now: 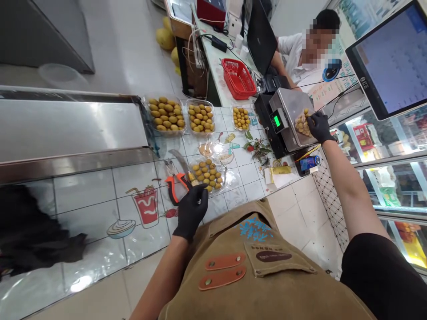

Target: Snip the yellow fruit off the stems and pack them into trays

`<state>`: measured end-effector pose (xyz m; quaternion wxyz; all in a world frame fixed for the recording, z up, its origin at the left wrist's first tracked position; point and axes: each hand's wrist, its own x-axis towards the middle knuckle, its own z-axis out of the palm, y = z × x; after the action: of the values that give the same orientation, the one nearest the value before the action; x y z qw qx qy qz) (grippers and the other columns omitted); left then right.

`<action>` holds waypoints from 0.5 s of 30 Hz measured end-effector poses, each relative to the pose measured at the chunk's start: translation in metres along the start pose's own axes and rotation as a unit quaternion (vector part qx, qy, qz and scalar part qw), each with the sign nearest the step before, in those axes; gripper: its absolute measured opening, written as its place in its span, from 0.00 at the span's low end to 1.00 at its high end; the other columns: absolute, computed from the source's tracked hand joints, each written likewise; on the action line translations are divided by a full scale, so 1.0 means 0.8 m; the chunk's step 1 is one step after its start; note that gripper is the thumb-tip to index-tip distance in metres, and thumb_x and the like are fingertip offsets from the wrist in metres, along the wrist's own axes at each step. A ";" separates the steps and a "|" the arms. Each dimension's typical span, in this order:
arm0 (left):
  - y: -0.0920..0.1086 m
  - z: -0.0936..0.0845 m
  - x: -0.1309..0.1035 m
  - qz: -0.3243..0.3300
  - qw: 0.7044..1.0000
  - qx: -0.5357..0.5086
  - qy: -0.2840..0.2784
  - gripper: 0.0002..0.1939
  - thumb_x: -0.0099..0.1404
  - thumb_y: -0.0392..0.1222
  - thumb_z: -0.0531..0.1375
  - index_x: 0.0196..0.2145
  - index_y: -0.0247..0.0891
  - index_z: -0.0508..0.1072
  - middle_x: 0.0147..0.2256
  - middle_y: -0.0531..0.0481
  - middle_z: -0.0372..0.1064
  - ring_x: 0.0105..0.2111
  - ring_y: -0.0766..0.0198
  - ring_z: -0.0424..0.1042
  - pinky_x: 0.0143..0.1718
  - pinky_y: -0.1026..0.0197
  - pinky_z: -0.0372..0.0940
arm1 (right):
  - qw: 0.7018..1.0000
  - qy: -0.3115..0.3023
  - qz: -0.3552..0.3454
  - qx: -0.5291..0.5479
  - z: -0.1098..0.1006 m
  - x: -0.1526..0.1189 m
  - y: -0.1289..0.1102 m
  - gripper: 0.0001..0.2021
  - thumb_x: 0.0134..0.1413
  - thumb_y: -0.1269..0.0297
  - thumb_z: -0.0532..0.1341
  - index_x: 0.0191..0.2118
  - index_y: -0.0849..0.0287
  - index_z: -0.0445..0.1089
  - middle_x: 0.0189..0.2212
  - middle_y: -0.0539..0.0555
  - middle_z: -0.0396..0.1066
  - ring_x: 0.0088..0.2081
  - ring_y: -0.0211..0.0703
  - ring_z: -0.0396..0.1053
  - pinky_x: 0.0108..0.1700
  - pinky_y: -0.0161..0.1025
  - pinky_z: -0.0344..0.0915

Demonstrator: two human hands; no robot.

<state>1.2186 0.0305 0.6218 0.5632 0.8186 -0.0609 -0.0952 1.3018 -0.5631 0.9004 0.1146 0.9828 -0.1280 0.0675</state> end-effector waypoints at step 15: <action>0.002 0.008 -0.010 -0.007 1.000 -0.008 0.012 0.19 0.74 0.54 0.60 0.50 0.40 0.81 0.41 0.45 0.84 0.33 0.57 0.77 0.37 0.57 0.72 | 0.998 0.055 0.006 -0.021 0.024 -0.009 -0.020 0.21 0.80 0.55 0.47 0.40 0.57 0.72 0.44 0.68 0.77 0.46 0.56 0.72 0.48 0.47 0.64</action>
<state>1.2093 0.0261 0.6215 0.5699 0.8153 -0.0476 -0.0903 1.3009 -0.5512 0.8773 0.1417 0.9743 -0.1286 0.1191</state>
